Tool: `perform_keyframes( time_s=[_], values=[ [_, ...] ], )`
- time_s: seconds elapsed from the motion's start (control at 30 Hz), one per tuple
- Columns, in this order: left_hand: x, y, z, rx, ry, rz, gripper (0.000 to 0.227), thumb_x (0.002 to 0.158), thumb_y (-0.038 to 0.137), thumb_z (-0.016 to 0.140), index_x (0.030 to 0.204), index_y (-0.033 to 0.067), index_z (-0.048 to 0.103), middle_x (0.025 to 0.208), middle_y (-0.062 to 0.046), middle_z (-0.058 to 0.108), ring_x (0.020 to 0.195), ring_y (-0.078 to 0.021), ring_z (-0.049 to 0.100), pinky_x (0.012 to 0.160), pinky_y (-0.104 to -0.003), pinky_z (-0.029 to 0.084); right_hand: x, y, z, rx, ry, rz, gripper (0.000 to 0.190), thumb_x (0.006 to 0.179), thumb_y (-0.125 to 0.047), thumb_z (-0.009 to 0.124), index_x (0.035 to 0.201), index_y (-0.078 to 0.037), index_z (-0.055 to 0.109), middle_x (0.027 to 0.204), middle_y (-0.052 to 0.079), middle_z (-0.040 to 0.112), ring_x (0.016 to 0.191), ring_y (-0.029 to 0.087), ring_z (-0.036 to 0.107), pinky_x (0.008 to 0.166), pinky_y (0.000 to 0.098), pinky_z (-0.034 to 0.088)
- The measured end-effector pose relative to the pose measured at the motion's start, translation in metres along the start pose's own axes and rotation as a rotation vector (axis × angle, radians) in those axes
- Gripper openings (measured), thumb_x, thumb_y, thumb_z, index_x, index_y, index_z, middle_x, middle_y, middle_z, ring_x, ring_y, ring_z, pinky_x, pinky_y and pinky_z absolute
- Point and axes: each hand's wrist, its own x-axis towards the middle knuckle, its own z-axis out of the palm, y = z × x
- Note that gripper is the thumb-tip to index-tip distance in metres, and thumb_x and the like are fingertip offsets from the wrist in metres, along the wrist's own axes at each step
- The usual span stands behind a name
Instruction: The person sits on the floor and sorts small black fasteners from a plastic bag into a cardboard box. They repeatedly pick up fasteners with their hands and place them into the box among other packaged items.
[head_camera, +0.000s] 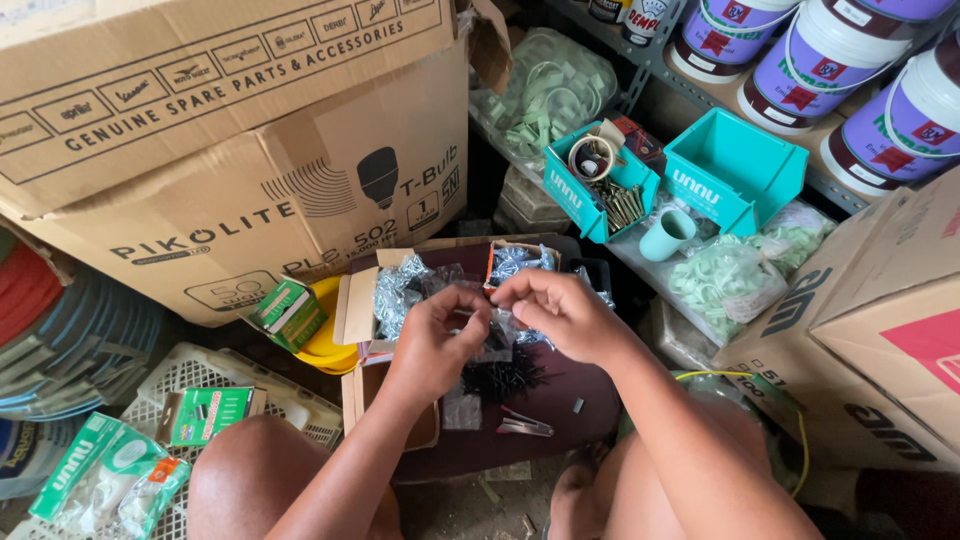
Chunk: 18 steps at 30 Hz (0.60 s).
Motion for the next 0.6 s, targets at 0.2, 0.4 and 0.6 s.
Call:
perform_keyframes(
  time_s=[0.2,0.4,0.6],
  values=[
    [-0.007,0.009,0.001,0.090,0.045,0.115,0.009,0.082,0.006,0.062,0.089,0.0019,0.067,0.079,-0.013,0.067,0.068,-0.0171,0.066,0.056,-0.028,0.059,-0.004,0.000,0.004,-0.210,0.018,0.042,0.006,0.080,-0.004,0.066,0.085,-0.004,0.069,0.066,0.005,0.066,0.058,0.011,0.060,0.054,0.0242,0.052],
    [-0.019,0.014,0.003,0.039,0.047,0.158,0.015,0.076,0.010,0.070,0.091,0.0050,0.068,0.078,-0.009,0.068,0.071,-0.0138,0.062,0.057,-0.025,0.054,-0.008,-0.032,0.008,-0.279,0.044,-0.027,0.003,0.079,-0.005,0.065,0.081,-0.006,0.067,0.061,0.004,0.064,0.056,0.011,0.057,0.053,0.0252,0.051],
    [-0.024,0.004,-0.004,0.025,0.069,0.180,0.006,0.079,0.009,0.067,0.084,0.0064,0.068,0.077,-0.010,0.070,0.073,-0.0151,0.064,0.059,-0.027,0.056,-0.013,-0.037,0.023,-0.368,0.081,-0.158,0.002,0.079,-0.006,0.066,0.080,-0.007,0.067,0.060,0.005,0.063,0.054,0.016,0.059,0.052,0.0271,0.051]
  ],
)
